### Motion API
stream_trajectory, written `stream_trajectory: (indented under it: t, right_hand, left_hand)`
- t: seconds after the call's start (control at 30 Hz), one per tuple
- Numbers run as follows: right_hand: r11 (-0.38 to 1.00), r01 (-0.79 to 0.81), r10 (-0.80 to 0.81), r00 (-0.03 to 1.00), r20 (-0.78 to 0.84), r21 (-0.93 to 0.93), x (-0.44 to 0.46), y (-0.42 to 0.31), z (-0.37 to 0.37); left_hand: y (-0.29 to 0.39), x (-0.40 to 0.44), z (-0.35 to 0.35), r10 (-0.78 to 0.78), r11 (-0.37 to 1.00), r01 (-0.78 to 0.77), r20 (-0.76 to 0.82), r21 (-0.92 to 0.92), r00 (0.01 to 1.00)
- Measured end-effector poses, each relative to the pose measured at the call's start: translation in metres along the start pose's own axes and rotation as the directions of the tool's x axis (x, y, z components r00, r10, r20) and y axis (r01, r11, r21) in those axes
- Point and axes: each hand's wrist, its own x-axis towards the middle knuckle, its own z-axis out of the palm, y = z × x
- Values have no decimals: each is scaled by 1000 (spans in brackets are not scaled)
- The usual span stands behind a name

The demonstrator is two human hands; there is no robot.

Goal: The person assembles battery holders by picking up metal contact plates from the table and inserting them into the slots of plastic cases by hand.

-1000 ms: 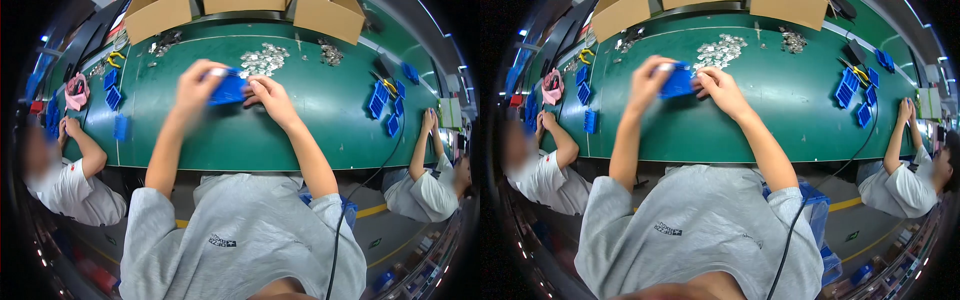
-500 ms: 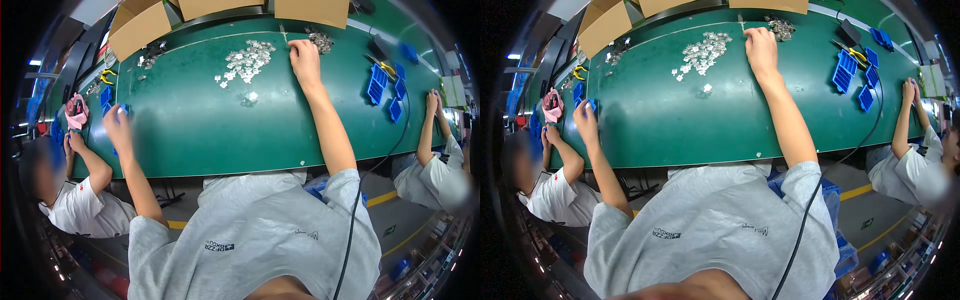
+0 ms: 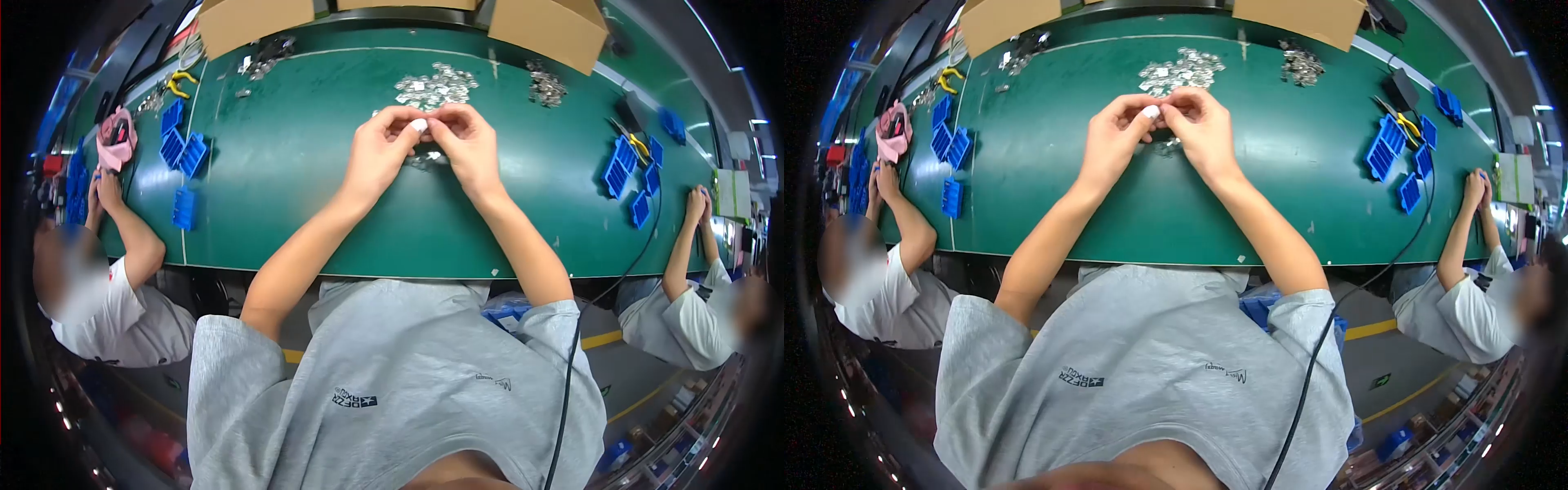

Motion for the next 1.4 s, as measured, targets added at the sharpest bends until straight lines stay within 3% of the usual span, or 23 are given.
stream_trajectory:
  t: [0.1, 0.2, 0.5, 0.6, 0.67, 0.73, 0.77, 0.8, 0.83, 0.87, 0.93, 0.97, 1.0, 1.07, 1.17, 1.27, 1.3, 1.4]
  right_hand:
    - [993, -31, 29, 999, 14, 112, -3, -7, 5]
    - [996, 67, -68, 997, 20, 63, -4, -5, 8]
    - [997, 64, -67, 995, 80, 42, -6, -8, 5]
    - [997, -14, 9, 997, 71, 70, -15, -22, 2]
    - [989, 81, -93, 992, -87, -125, -22, -42, -20]
    - [796, 167, -421, 844, -333, -581, -32, -59, -76]
    - [580, -96, -607, 612, -508, -809, -47, -74, -147]
    - [394, -309, -667, 552, -500, -866, -57, -80, -185]
    - [367, -411, -665, 512, -544, -835, -65, -75, -224]
    - [258, -552, -630, 526, -571, -793, -70, -74, -249]
    - [222, -709, -431, 544, -720, -669, -69, -73, -263]
    - [234, -702, -366, 577, -730, -673, -69, -68, -267]
    - [129, -768, -393, 541, -743, -627, -63, -69, -255]
    - [193, -721, -411, 557, -722, -666, -59, -66, -247]
    - [456, -522, -369, 626, -687, -721, -56, -46, -230]
    - [448, -563, -187, 701, -688, -695, -50, -50, -210]
    - [444, -538, -226, 707, -671, -716, -48, -51, -198]
    - [169, -352, -414, 822, -390, -921, -42, -39, -191]
  left_hand:
    - [-3, 2, -6, -20, 1000, 19, -37, -25, 999]
    - [-4, 1, -11, -69, 996, 70, 30, -45, 997]
    - [4, -2, -8, -36, 996, 37, 14, -84, 999]
    - [-6, 1, -9, 27, 1000, -27, 14, 15, 1000]
    - [-9, 1, -12, 102, 986, -102, 9, 135, 995]
    - [0, -2, -13, 83, 991, -83, 4, 102, 997]
    - [2, -2, -12, 52, 997, -51, -17, 55, 998]
    - [5, -3, -12, 33, 999, -33, -12, 35, 999]
    - [5, -3, -12, 24, 999, -24, 1, 30, 1000]
    - [5, -4, -11, 16, 999, -17, 10, 31, 1000]
    - [4, -7, -8, -10, 998, 8, 30, 57, 1000]
    - [4, -8, -7, -21, 997, 19, 34, 72, 999]
    - [2, -8, -6, -6, 997, 3, 41, 72, 999]
    - [0, -8, -8, 26, 997, -30, 53, 77, 998]
    - [-4, -5, -10, 18, 997, -19, 17, 69, 1000]
    - [3, -8, -7, 9, 997, -12, 36, 70, 999]
    - [1, -8, -6, 22, 998, -25, 50, 62, 999]
    - [2, -9, -6, 27, 999, -29, 70, 36, 997]
